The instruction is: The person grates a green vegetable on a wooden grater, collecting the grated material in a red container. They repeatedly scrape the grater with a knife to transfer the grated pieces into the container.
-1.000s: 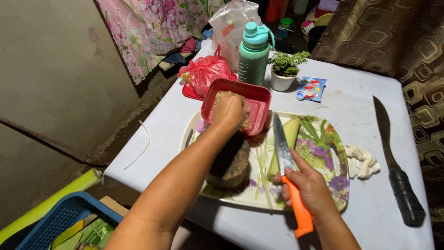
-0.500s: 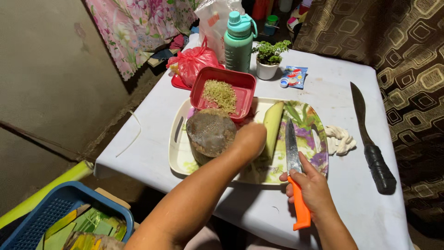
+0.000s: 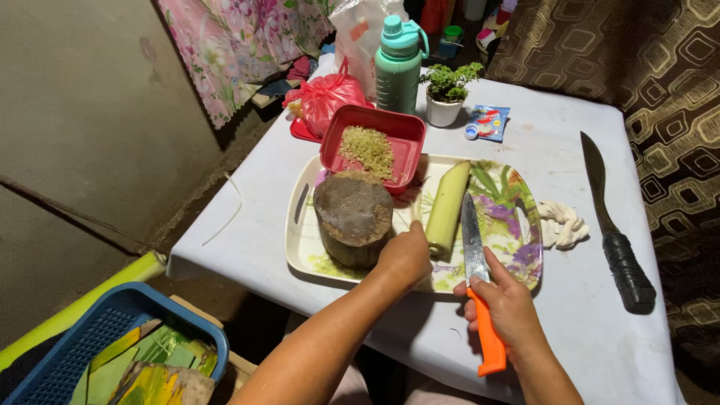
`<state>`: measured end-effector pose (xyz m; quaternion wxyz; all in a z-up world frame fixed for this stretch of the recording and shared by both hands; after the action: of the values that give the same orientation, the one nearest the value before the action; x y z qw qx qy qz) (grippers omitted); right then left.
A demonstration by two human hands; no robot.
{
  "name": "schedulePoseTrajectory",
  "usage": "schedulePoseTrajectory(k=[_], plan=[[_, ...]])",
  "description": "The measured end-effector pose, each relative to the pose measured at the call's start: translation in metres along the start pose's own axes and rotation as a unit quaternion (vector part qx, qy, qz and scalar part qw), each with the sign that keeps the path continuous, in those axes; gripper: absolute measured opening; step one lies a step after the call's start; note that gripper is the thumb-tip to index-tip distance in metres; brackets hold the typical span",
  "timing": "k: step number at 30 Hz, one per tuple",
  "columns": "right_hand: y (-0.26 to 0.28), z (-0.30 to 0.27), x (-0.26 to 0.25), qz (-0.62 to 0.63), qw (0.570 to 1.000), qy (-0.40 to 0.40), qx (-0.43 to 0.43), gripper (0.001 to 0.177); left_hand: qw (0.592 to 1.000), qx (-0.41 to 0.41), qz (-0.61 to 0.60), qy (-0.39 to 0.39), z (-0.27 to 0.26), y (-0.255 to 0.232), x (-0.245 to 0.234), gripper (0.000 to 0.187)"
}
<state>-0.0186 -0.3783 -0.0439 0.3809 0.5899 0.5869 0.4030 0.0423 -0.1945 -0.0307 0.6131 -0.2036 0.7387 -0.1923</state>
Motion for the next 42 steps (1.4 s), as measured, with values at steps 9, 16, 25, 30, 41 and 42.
schedulePoseTrajectory(k=[9,16,25,30,41,42], plan=[[0.03,-0.011,0.023,-0.04,0.998,0.028,-0.049,0.075,0.994,0.069,-0.036,-0.08,-0.023,0.008,-0.068,0.03],[0.045,-0.018,0.06,-0.083,0.989,0.108,-0.052,0.072,0.967,0.146,-0.003,-0.21,-0.033,0.074,-0.125,0.038],[0.072,-0.033,0.11,-0.345,0.928,0.114,-0.079,0.066,0.986,0.027,0.085,-0.144,-0.047,0.128,-0.154,0.047],[0.09,-0.039,0.125,-0.483,0.843,0.095,-0.218,0.067,0.98,0.03,0.107,-0.163,-0.041,0.12,-0.149,0.038],[0.089,-0.046,0.116,-0.541,0.819,0.073,-0.176,0.062,0.964,0.14,0.068,-0.214,-0.022,0.097,-0.134,0.055],[0.089,-0.046,0.115,-0.548,0.815,0.069,-0.175,0.062,0.966,0.147,0.07,-0.2,-0.02,0.095,-0.135,0.056]])
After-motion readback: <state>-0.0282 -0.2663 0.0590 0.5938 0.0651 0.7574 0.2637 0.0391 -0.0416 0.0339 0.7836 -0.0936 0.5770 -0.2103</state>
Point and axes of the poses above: each hand's wrist, its own z-axis towards the middle knuckle, its own x-axis out of the palm, y = z × x, the point moved 5 cm from there along z, towards the middle knuckle, and after that the axes turned 1 degree about -z, right-handed, at the moved point
